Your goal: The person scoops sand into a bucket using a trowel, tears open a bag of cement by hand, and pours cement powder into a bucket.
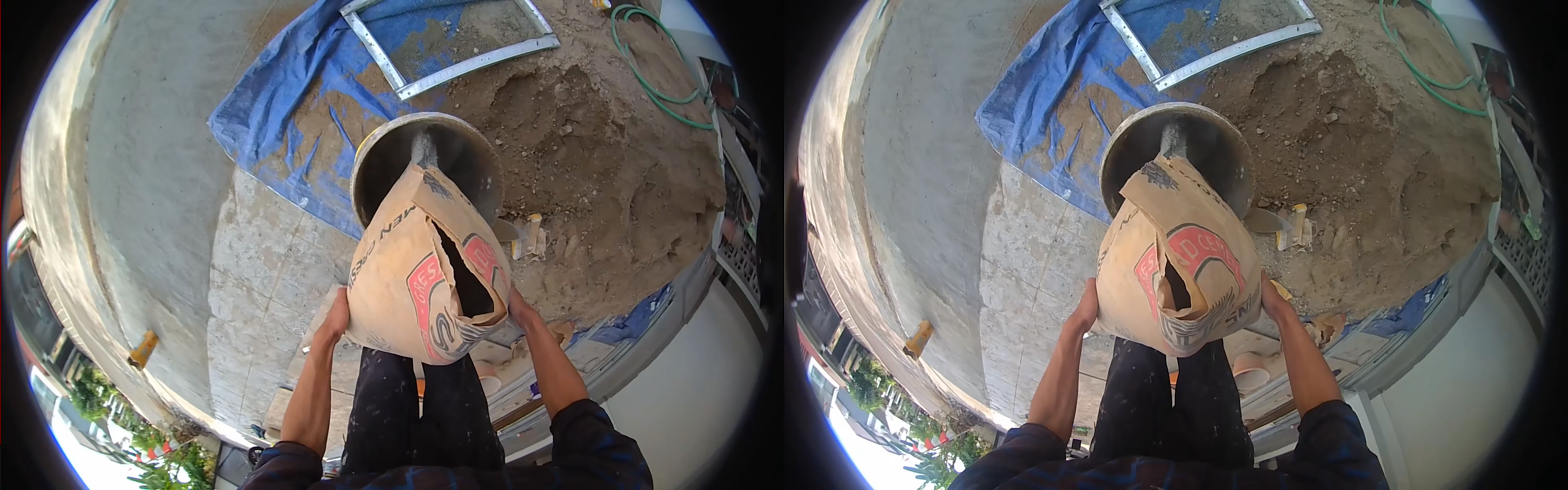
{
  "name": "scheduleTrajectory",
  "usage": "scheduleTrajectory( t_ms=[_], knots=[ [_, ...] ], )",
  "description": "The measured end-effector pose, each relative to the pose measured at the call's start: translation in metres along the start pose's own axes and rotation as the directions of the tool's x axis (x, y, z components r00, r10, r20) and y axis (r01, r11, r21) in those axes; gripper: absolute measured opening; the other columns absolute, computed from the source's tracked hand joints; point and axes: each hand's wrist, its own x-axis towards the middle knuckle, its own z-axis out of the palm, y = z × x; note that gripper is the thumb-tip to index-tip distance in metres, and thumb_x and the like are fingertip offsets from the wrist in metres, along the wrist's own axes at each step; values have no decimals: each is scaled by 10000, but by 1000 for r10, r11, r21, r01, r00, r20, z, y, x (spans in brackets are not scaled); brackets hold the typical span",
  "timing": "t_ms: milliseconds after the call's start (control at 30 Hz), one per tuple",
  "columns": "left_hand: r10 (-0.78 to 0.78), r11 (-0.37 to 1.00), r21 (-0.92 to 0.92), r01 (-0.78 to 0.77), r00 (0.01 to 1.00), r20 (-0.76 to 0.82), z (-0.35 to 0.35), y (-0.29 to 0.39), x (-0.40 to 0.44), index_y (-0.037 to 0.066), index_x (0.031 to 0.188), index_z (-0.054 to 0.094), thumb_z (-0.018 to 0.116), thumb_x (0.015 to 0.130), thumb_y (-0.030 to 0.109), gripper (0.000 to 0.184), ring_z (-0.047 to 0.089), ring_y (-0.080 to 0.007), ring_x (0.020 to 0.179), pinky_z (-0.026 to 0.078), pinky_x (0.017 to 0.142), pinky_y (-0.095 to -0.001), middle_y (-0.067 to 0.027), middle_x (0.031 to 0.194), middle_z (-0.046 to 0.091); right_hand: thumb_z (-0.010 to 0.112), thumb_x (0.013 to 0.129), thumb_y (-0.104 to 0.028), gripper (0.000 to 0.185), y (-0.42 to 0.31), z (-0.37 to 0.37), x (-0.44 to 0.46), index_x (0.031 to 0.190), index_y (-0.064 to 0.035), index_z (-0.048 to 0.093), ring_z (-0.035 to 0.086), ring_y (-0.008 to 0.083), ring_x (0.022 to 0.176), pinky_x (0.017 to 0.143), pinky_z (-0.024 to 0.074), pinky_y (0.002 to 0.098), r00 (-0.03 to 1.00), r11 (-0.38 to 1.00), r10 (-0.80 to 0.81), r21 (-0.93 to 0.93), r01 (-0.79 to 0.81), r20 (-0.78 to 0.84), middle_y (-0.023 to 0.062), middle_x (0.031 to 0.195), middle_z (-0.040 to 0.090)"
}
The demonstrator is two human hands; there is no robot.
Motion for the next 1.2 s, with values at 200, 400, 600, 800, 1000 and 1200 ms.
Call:
scheduleTrajectory(
  t_ms=[200, 400, 600, 800, 1000, 1200],
  knots=[
    [75, 997, -33, -73, 996, 47, -8, 4, 13, -11, 1378, 424, 192, 993, 446, 641, 402, -256, 1306, 250, 1102, -339, -177, 1414, 453, 175, 999, -539, 681, -27, 15, -21, 1489, -74, 261, 307, 258, 1383, 1140, 236, 386, 999, 996, -7, 88, 10, -37, 120, 1507, 330],
    [20, 972, -232, 37, 970, 242, -9, 37, 31, 91, 1480, 297, 199, 979, 590, 714, 373, -253, 1352, 308, 1103, -384, -118, 1477, 387, 380, 969, -504, 665, -27, -8, 25, 1482, -90, 290, 410, 252, 1321, 1091, 325, 385, 992, 996, -26, -77, 36, 124, 102, 1483, 376],
    [75, 965, -260, 16, 939, 336, -11, 35, 45, 110, 1492, 261, 258, 923, 696, 816, 379, -255, 1350, 337, 1096, -419, -102, 1505, 339, 397, 960, -518, 652, -10, 1, 24, 1484, -141, 306, 446, 249, 1291, 1056, 371, 388, 991, 961, -135, 247, 126, 18, 91, 1469, 403],
    [152, 959, -279, -58, 932, 330, -26, 36, 44, 114, 1488, 264, 366, 834, 778, 937, 409, -270, 1327, 379, 1071, -433, -117, 1496, 345, 324, 870, -755, 887, -24, 10, 21, 1514, -154, 221, 359, 286, 1359, 1089, 333, 430, 990, 953, -127, 285, 102, 69, 108, 1517, 318],
    [125, 971, -232, -51, 941, 316, -26, 47, 47, 71, 1459, 327, 505, 847, 677, 880, 445, -252, 1294, 366, 1065, -393, -146, 1445, 421, 317, 820, -816, 998, -24, 22, 3, 1514, -109, 199, 344, 305, 1363, 1095, 327, 435, 986, 958, -157, 249, 140, 48, 164, 1519, 289],
    [221, 957, -239, -166, 949, 225, -11, 63, 13, 63, 1422, 382, 472, 930, 532, 686, 556, -232, 1178, 467, 976, -382, -145, 1350, 525, 339, 833, -795, 991, -21, 30, -20, 1495, -64, 243, 364, 293, 1352, 1087, 335, 419, 972, 956, -213, 224, 188, 94, 198, 1497, 315]
  ],
)
